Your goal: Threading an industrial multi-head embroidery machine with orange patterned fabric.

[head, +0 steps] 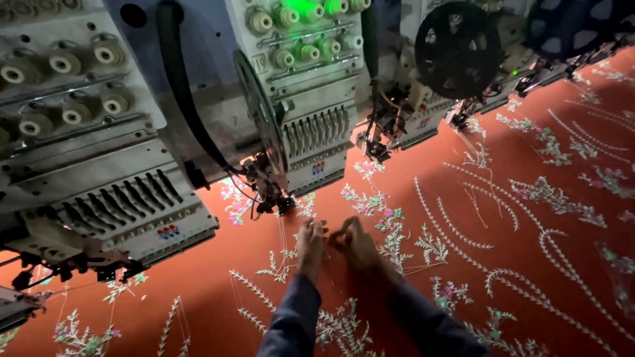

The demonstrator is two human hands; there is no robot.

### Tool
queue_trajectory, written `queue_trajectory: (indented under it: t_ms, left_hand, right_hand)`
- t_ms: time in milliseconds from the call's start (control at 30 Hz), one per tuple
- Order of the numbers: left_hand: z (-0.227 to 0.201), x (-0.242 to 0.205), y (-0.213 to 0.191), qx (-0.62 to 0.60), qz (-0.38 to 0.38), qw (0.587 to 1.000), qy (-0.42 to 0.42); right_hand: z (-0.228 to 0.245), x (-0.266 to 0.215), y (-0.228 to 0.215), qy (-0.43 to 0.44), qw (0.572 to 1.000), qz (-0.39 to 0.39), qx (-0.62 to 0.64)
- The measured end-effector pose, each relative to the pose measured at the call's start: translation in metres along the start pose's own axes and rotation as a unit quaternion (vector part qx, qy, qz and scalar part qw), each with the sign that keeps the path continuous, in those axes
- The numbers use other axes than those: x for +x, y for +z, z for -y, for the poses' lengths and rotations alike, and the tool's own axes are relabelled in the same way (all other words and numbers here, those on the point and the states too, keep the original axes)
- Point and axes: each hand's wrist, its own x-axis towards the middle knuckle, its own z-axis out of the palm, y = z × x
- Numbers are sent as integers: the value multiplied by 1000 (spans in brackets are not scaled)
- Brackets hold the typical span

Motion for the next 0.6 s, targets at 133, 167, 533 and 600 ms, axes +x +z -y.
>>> queue_trajectory:
  t_ms: [133, 167, 533, 600]
  left_hand:
    - [-19, -4, 11, -142, -10, 985, -93]
    - [-21, -10, 6, -35, -22, 998, -39]
    - [16, -44, -6, 543, 7, 799, 258]
    - [4, -54, -5, 506, -17, 812, 290]
  right_hand:
    - [0, -7, -9, -72, 993, 81, 41]
    - [-9, 3, -6, -47, 997, 53, 21]
    - [18, 104, 23, 71, 899, -41, 429]
    - [0, 137, 41, 189, 861, -97, 462]
